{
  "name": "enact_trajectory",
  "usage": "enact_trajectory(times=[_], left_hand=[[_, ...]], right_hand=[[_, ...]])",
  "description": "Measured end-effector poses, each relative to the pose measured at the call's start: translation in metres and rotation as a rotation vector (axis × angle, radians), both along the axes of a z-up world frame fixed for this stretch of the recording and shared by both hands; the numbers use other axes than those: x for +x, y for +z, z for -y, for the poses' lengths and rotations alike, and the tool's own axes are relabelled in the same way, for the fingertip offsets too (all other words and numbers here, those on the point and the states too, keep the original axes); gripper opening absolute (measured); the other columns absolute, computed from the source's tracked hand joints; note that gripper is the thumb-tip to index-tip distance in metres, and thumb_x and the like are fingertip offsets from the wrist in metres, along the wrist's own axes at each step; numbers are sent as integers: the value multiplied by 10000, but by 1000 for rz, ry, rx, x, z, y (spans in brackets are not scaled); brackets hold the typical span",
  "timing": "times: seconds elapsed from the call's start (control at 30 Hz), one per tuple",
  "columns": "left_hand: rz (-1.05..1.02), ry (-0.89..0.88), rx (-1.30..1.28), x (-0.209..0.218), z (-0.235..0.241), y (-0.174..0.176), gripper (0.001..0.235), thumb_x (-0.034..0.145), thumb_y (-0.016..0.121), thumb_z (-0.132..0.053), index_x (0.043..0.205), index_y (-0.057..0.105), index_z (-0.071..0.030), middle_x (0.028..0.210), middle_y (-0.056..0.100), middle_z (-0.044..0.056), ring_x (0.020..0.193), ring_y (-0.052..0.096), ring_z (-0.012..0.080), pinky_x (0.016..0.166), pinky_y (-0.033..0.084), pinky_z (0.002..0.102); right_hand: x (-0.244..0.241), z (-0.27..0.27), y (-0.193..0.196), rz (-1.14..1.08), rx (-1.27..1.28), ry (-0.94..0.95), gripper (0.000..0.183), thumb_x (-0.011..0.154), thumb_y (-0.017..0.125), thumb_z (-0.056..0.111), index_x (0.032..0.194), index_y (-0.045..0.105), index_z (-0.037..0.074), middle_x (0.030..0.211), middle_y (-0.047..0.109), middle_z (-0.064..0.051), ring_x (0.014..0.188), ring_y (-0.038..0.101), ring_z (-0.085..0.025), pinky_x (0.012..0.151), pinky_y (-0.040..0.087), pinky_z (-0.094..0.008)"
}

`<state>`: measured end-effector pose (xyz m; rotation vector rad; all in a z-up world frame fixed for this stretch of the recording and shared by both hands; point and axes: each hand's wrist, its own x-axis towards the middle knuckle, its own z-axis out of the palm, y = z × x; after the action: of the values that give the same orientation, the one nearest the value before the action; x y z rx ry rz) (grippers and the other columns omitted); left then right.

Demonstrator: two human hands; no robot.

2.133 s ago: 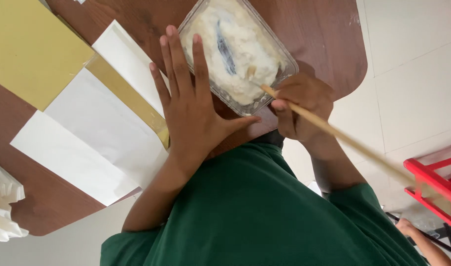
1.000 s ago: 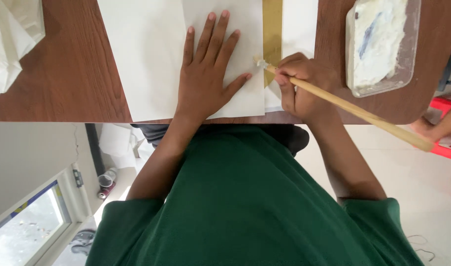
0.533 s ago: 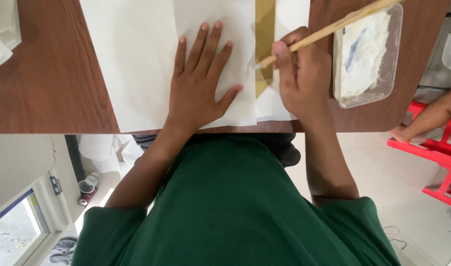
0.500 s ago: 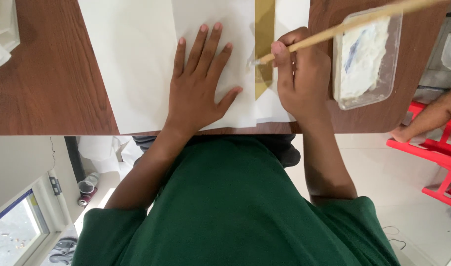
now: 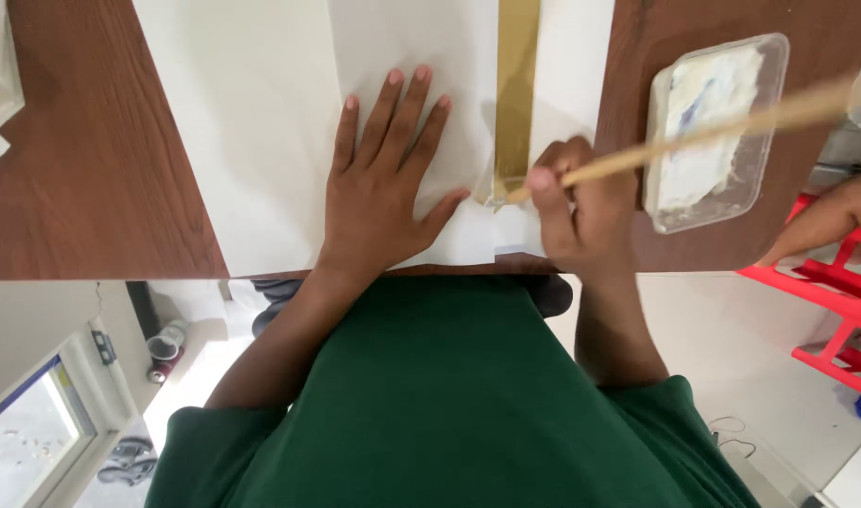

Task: Applying glue to paper sheets and folding them to assemble bags

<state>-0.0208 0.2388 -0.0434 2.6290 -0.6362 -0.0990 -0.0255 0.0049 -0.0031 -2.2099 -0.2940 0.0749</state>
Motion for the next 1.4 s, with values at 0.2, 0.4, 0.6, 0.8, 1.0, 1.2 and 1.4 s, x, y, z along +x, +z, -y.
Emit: enact_trajectory(times=[0.2,0.4,0.6,0.8,1.0,1.2,1.4], left_hand=[[32,4,-6,0,1,-3,706,1121,636,-535,1621,421,-86,1678,301,148,1576,261,347,1298,188,560],[59,26,-25,2,3,-4,673,1124,590,-548,1596,469,-83,1660,336,142,1566,300,330,1297,198,541],[21,16,-5,5,2,-1,682,1121,599,-549,1604,454,-89,1667,323,140,1571,282,333,1300,190,541],[22,18,-3,3,3,-4,690,1124,593,-556,1610,438,-92,1671,323,141,1576,292,338,1300,162,540],[31,18,-11,3,2,-3,681,1119,601,-548,1603,461,-90,1668,319,137,1572,287,331,1299,177,542],[30,26,4,3,2,-3,694,1111,587,-572,1614,422,-123,1680,313,109,1583,278,311,1310,209,536],[10,11,-9,4,2,0,770,1082,614,-617,1612,425,-90,1682,301,133,1584,265,328,1306,166,536]], right_hand=[[50,-20,9,86,-63,22,270,1178,474,170,985,506,-15,792,534,-83,598,501,-164,565,396,-322],[80,82,-202,-141,733,1030,239,1127,350,276,987,457,115,638,400,112,431,320,-9,327,349,-196],[10,-11,-23,237,182,176,532,1096,396,326,622,344,91,503,275,-18,396,258,-163,399,174,-332],[25,10,-4,166,-132,83,360,1131,469,188,887,602,-41,777,621,-138,658,569,-288,633,422,-421],[71,-10,-8,220,-102,3,359,1217,447,248,1030,540,-44,779,631,-107,624,621,-200,630,453,-338],[38,49,-140,525,230,160,176,1057,608,47,887,634,84,666,563,-21,575,540,-179,506,461,-333],[-5,20,-20,118,-98,-10,446,1082,532,247,687,427,67,611,445,-45,507,432,-214,480,288,-363]])
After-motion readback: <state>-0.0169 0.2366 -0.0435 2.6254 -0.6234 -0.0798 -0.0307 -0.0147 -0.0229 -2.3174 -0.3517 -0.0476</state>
